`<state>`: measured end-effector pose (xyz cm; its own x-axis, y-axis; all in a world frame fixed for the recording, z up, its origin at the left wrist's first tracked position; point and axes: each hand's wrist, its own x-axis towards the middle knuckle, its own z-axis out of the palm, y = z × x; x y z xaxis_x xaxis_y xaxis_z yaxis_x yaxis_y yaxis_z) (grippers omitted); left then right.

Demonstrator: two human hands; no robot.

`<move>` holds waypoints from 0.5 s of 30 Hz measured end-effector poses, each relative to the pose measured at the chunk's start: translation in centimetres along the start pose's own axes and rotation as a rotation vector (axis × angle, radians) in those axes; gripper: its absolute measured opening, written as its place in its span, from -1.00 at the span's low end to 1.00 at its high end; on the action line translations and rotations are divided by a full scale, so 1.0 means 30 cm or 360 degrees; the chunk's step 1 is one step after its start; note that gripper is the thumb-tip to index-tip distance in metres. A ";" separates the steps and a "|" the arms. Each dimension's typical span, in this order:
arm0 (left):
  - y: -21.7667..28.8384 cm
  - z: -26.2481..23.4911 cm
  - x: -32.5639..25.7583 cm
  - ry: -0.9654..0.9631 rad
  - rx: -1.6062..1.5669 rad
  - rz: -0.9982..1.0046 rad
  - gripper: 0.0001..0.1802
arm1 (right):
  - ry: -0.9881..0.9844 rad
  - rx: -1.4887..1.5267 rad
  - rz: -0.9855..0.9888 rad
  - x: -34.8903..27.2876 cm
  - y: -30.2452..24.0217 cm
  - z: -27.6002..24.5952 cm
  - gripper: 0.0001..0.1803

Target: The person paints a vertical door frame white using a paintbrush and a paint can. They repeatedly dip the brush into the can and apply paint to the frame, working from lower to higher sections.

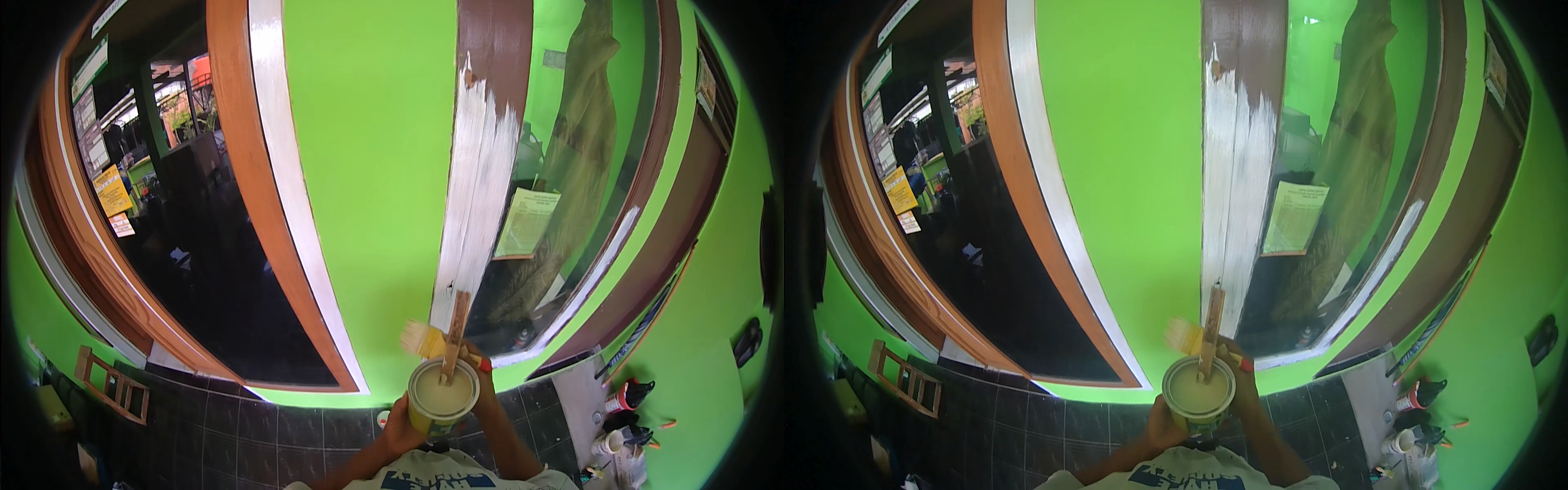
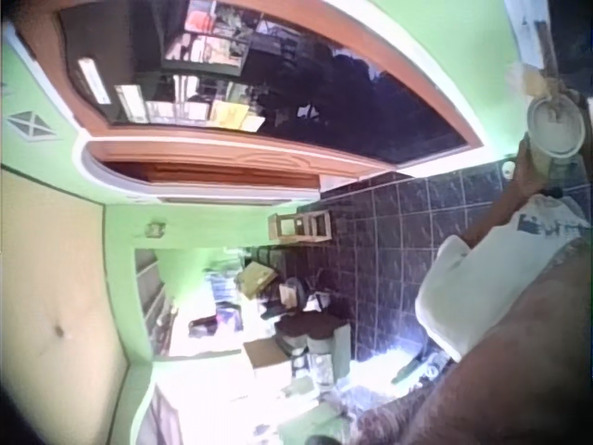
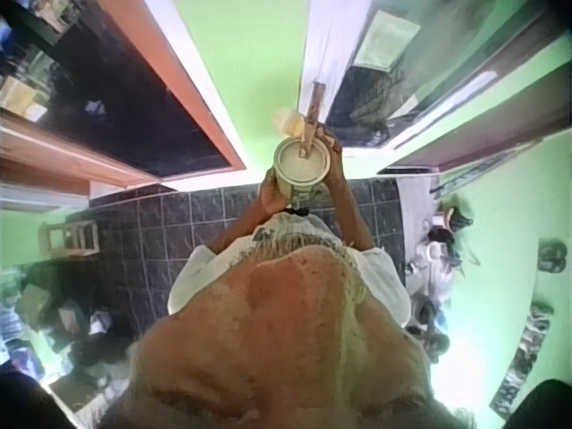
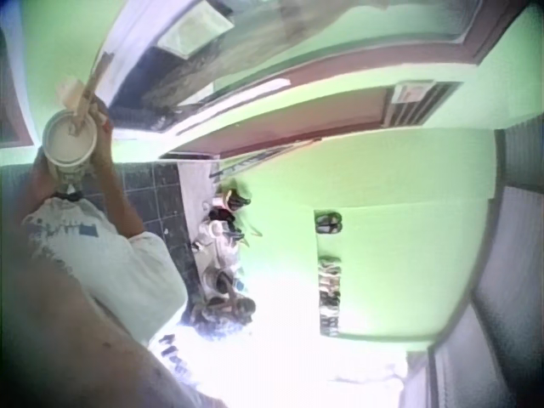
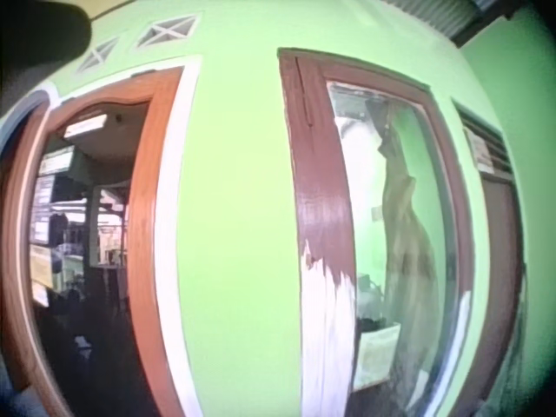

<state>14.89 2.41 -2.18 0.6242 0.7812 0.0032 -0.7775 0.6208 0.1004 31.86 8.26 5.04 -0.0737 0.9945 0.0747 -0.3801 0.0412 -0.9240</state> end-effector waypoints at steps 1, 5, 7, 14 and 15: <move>0.000 -0.014 0.004 -0.0043 -0.0147 -0.0058 -0.23 | -0.0035 0.0034 0.0028 0.010 0.005 -0.004 -0.48; -0.009 -0.098 0.008 0.0070 -0.0016 -0.0061 -0.09 | -0.0087 0.0101 0.0040 0.025 -0.016 0.017 -0.51; 0.007 -0.049 0.011 0.0086 0.0075 -0.0054 -0.08 | -0.0059 0.0113 0.0037 0.027 -0.024 0.036 -0.51; 0.050 0.037 0.028 -0.0133 0.0116 -0.0019 -0.13 | 0.0097 -0.0041 -0.0132 0.039 -0.037 0.082 -0.55; 0.051 0.029 0.029 -0.0151 0.0109 0.0003 -0.14 | 0.0102 -0.0058 -0.0125 0.037 -0.048 0.086 -0.56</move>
<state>14.31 3.99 -1.15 0.6298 0.7707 0.0972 -0.7736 0.6109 0.1683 29.94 9.06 7.44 0.0145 0.9921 0.1244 -0.3483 0.1217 -0.9295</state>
